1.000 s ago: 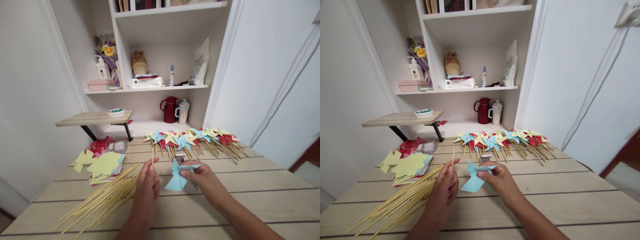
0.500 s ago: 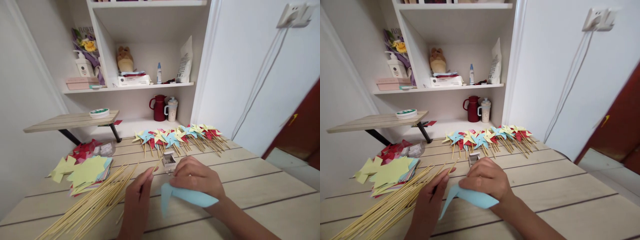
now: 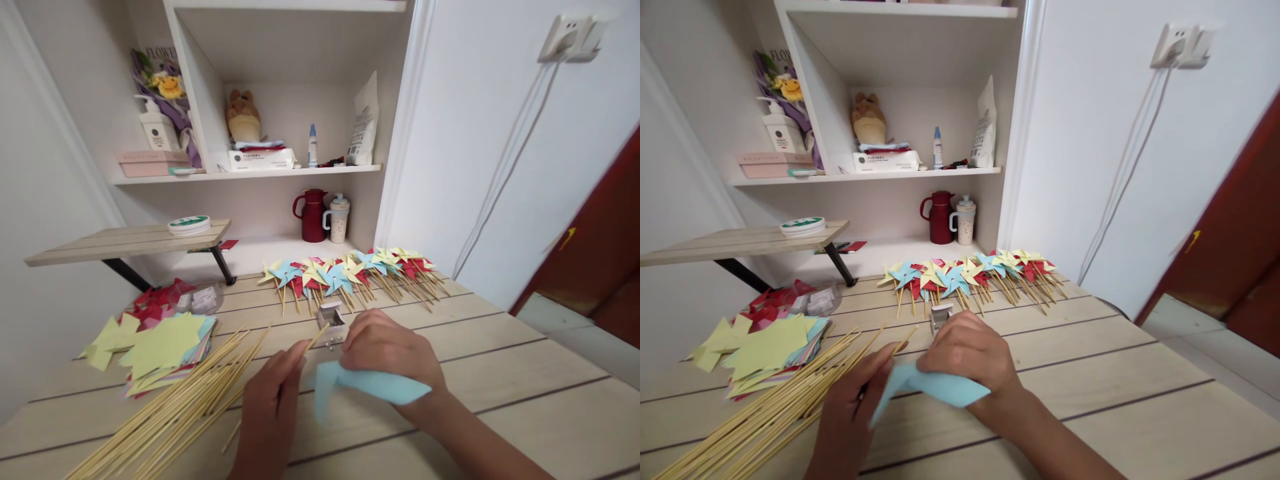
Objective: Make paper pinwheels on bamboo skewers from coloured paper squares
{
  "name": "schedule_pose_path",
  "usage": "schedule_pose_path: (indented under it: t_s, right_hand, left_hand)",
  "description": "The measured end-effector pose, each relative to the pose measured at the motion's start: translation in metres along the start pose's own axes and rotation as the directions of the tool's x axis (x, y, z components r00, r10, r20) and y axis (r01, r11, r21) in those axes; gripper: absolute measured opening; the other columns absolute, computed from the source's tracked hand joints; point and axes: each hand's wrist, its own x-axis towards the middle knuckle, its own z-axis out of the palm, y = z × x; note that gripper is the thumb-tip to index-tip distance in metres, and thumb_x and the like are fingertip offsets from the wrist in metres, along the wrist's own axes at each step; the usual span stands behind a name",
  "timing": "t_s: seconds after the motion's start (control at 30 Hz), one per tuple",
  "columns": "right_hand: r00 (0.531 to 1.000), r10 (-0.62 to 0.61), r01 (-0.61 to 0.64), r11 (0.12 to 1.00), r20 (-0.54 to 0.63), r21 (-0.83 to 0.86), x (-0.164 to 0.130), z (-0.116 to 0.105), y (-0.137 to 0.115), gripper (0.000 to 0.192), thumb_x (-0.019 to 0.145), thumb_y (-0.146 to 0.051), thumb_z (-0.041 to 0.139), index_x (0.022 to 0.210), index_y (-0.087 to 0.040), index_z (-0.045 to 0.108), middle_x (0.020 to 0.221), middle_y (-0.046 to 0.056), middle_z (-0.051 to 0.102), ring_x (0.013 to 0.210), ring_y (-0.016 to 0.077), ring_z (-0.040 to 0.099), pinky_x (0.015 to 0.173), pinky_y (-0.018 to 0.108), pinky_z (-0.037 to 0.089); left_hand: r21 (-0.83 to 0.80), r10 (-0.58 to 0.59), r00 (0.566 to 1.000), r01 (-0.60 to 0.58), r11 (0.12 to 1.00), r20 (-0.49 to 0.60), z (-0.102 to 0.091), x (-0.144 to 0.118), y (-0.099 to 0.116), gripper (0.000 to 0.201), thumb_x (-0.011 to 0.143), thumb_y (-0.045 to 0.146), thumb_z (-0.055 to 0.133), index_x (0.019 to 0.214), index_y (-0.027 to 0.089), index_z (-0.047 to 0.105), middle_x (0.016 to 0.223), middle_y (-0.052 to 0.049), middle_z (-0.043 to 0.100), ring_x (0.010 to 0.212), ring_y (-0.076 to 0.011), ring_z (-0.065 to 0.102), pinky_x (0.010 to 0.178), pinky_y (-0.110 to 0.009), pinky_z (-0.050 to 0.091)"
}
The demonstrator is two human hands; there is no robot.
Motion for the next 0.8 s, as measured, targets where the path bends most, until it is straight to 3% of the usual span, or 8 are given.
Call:
schedule_pose_path:
  t_s: [0.27,0.53,0.8]
  right_hand:
    - [1.0,-0.025,0.026,0.999,0.004,-0.034,0.0013,0.0001,-0.0003,0.006,0.084,-0.019,0.069,0.085,-0.019,0.075,0.072,0.003,0.071,0.073,0.0183,0.067,0.079,0.041,0.051]
    - [1.0,0.02,-0.021,0.999,0.012,0.026,-0.0026,-0.0033,0.0017,0.013,0.088,-0.018,0.064,0.09,-0.023,0.076,0.077,0.001,0.072,0.071,0.0165,0.067,0.094,0.047,0.045]
    - [0.998,0.036,-0.031,0.997,-0.059,0.074,-0.0012,-0.0007,0.0041,0.015,0.09,-0.023,0.062,0.094,-0.027,0.076,0.076,0.002,0.072,0.073,0.0192,0.066,0.089,0.048,0.045]
  left_hand:
    - [0.016,0.093,0.995,-0.092,0.996,-0.042,-0.0058,0.0005,0.0063,0.022,0.088,0.02,0.057,0.103,0.024,0.073,0.093,-0.002,0.077,0.08,-0.0132,0.072,0.067,-0.016,0.055]
    - [-0.016,0.219,0.968,-0.219,0.976,0.125,-0.0055,-0.0045,0.0041,0.032,0.092,0.016,0.05,0.118,0.025,0.066,0.081,-0.001,0.072,0.067,-0.0109,0.067,0.06,-0.017,0.052]
    - [-0.052,0.179,0.977,-0.174,0.983,0.115,-0.0049,-0.0052,0.0046,0.032,0.09,0.015,0.052,0.115,0.028,0.067,0.092,-0.001,0.075,0.079,-0.0128,0.07,0.066,-0.017,0.054]
